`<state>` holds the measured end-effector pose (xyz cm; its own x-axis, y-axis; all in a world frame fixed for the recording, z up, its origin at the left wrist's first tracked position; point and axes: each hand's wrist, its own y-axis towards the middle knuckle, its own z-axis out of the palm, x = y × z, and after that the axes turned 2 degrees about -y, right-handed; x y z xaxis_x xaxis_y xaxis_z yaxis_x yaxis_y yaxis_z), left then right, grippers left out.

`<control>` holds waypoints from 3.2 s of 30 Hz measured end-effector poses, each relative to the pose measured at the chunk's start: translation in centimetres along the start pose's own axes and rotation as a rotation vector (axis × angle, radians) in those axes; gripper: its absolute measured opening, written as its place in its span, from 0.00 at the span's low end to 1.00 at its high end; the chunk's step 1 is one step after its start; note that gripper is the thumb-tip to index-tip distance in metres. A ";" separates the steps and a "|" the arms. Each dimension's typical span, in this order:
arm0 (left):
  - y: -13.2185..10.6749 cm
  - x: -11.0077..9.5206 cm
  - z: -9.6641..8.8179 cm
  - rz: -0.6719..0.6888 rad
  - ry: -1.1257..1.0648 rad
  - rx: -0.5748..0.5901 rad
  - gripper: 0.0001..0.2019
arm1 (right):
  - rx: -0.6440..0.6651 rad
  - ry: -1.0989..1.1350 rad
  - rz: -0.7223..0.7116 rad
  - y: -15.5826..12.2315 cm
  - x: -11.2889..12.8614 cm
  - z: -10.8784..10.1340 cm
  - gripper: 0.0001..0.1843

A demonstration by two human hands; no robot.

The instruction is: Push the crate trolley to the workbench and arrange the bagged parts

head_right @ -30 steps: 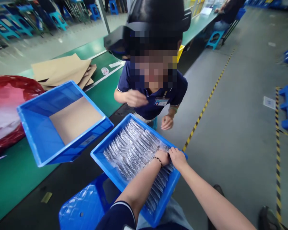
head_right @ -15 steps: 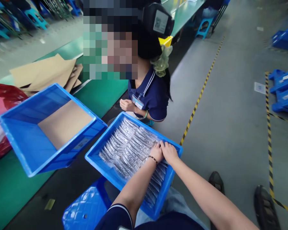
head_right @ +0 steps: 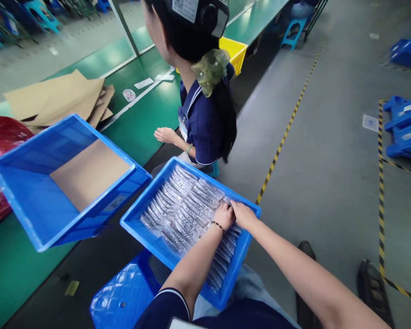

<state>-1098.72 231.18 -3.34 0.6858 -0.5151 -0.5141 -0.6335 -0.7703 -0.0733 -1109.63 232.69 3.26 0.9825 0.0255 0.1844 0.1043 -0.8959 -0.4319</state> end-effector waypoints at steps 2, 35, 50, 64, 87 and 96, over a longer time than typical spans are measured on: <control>-0.1 0.0 0.0 0.009 0.009 -0.015 0.14 | -0.030 0.012 0.032 -0.4 0.3 0.0 0.28; 0.0 1.1 0.9 0.118 -0.060 -0.032 0.11 | 0.098 0.150 0.079 0.6 -0.4 0.3 0.32; -1.7 1.5 -4.2 -0.140 -0.280 -0.262 0.22 | -0.045 0.033 0.102 -1.6 -1.0 0.0 0.28; 3.9 4.5 -6.0 0.253 0.183 0.049 0.07 | -0.020 -0.094 0.215 -0.9 0.2 -0.2 0.16; -22.4 4.8 -13.5 0.079 0.044 -0.077 0.14 | -0.196 0.364 -0.172 -13.9 9.2 6.4 0.18; -22.8 3.4 -10.4 0.289 0.066 0.245 0.20 | 0.031 0.377 -0.156 -16.1 13.4 8.3 0.17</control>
<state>-1078.22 243.06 5.42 0.4833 -0.7267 -0.4882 -0.8653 -0.4814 -0.1400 -1096.85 251.15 5.34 0.8295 -0.0098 0.5584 0.2580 -0.8801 -0.3987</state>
